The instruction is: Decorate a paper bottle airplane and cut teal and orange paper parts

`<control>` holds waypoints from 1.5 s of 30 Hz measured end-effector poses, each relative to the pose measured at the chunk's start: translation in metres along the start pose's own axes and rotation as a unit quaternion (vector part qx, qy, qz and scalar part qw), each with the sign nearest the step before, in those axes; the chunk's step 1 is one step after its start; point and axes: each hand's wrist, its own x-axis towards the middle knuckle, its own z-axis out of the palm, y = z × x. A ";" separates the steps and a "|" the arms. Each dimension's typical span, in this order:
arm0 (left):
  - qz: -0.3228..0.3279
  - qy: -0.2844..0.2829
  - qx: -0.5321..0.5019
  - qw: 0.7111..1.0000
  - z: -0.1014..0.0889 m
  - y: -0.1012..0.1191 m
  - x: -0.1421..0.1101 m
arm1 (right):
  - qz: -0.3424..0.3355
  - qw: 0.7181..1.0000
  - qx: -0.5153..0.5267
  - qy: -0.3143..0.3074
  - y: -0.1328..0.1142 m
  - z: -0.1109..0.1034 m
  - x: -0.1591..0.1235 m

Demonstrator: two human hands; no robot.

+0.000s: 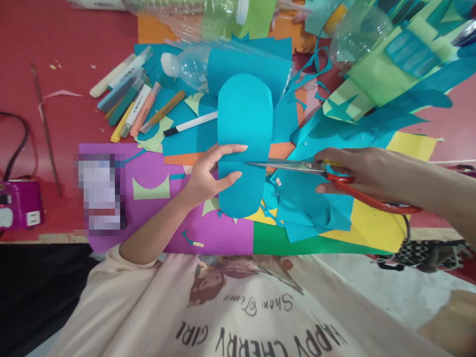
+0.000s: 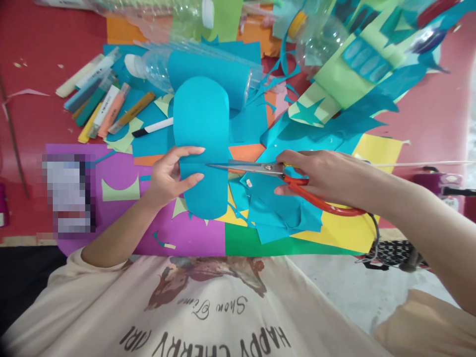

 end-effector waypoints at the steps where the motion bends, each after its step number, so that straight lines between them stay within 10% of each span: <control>1: -0.003 -0.003 0.000 1.000 0.000 0.000 0.000 | 0.000 1.000 -0.001 0.001 0.000 0.000 0.000; 45: 0.040 0.001 0.007 0.999 0.001 0.000 0.000 | -0.097 0.986 -0.081 0.112 0.010 0.005 -0.003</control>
